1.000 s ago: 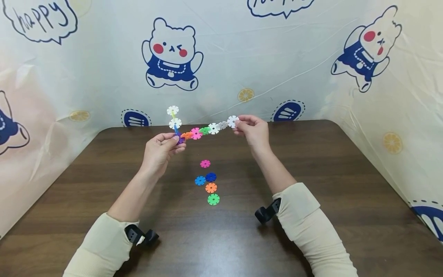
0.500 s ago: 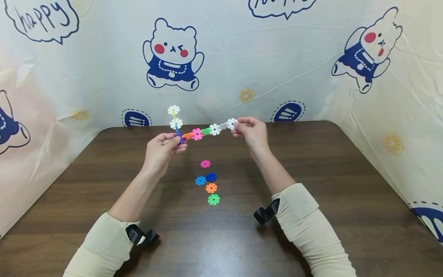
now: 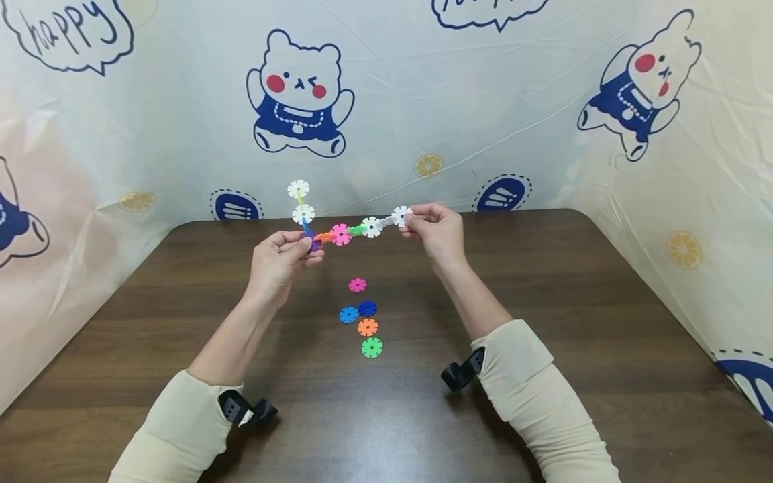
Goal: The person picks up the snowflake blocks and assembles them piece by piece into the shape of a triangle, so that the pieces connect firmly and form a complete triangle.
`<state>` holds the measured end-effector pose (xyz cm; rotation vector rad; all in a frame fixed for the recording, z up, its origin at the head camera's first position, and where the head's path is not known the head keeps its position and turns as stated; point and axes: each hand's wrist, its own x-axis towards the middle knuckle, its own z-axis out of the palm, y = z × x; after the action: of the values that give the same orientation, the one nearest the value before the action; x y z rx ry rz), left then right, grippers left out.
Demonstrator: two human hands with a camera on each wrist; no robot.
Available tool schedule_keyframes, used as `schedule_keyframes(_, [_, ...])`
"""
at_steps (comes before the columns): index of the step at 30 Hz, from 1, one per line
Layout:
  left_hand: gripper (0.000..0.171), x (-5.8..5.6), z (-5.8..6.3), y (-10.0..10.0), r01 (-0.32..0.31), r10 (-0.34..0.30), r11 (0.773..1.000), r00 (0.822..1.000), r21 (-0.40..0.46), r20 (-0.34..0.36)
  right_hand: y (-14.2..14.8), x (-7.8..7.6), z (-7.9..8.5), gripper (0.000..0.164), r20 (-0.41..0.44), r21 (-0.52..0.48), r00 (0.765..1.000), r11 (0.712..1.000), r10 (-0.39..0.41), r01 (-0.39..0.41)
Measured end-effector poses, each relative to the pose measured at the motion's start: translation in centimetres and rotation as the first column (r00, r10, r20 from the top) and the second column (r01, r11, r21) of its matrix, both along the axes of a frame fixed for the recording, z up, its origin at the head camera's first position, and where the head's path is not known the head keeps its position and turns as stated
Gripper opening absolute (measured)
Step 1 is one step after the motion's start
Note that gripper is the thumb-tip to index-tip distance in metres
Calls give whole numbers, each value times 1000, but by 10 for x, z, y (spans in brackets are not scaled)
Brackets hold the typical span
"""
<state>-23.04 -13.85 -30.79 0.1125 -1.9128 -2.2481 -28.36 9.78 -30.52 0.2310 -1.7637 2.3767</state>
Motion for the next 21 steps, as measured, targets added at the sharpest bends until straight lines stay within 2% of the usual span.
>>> schedule_keyframes(8, [13, 1, 6, -1, -15, 16, 998, 1000, 67, -10, -9, 4, 1, 10, -69, -76, 997, 997, -28, 23])
schedule_keyframes(12, [14, 2, 5, -2, -15, 15, 997, 1000, 72, -5, -11, 4, 4, 12, -98, -67, 995, 997, -31, 25])
schedule_keyframes(21, [23, 2, 4, -5, 19, -19, 1000, 999, 0, -29, -5, 3, 0, 15, -45, -20, 998, 999, 34, -35])
